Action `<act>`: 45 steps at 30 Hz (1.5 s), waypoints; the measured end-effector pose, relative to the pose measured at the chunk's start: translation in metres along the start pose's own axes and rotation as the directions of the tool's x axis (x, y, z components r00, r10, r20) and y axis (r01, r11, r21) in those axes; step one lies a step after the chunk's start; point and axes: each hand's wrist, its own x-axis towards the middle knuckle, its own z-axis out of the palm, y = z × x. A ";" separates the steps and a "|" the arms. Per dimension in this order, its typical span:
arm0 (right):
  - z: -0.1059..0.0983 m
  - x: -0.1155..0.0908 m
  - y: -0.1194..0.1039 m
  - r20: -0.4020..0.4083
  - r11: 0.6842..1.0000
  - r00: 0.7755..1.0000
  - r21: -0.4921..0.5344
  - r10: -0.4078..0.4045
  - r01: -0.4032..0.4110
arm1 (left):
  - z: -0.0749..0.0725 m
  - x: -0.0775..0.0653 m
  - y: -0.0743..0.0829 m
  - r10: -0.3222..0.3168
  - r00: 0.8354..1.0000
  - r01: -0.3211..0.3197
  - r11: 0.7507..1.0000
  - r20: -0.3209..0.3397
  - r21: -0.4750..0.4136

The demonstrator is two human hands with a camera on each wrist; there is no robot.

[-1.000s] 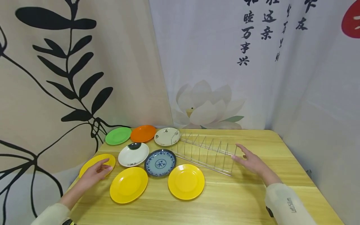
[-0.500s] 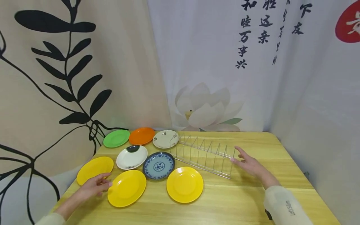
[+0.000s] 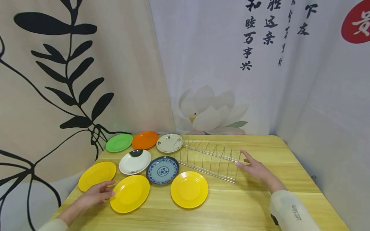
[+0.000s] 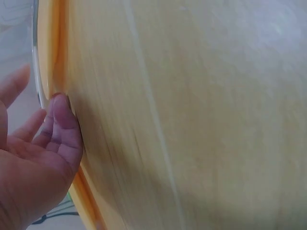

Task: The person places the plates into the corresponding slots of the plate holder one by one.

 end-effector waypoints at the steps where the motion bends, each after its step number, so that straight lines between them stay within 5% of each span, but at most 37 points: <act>1: 0.000 0.000 0.000 0.000 1.000 1.000 0.001 0.002 -0.002 | 0.001 0.000 0.000 0.001 1.000 -0.001 1.000 0.000 0.003; 9: 0.000 0.000 -0.001 0.003 1.000 1.000 0.006 0.001 -0.001 | 0.005 -0.001 0.002 0.018 1.000 -0.018 1.000 -0.002 -0.010; 14: 0.000 0.000 -0.001 0.005 1.000 1.000 0.004 0.008 -0.008 | 0.006 0.000 0.001 0.029 0.999 -0.028 0.995 0.015 -0.092; 25: 0.000 -0.001 0.000 0.004 1.000 1.000 0.015 -0.003 0.003 | 0.000 -0.004 0.005 0.077 0.994 -0.048 0.951 0.083 -0.306; 36: -0.001 0.000 0.000 -0.004 1.000 1.000 -0.006 0.002 -0.002 | -0.010 -0.006 0.004 0.124 0.972 -0.040 0.923 0.198 -0.383; 45: -0.001 0.001 0.002 -0.004 1.000 1.000 -0.009 0.003 -0.003 | -0.020 -0.009 0.018 0.107 0.983 -0.035 0.907 0.149 -0.420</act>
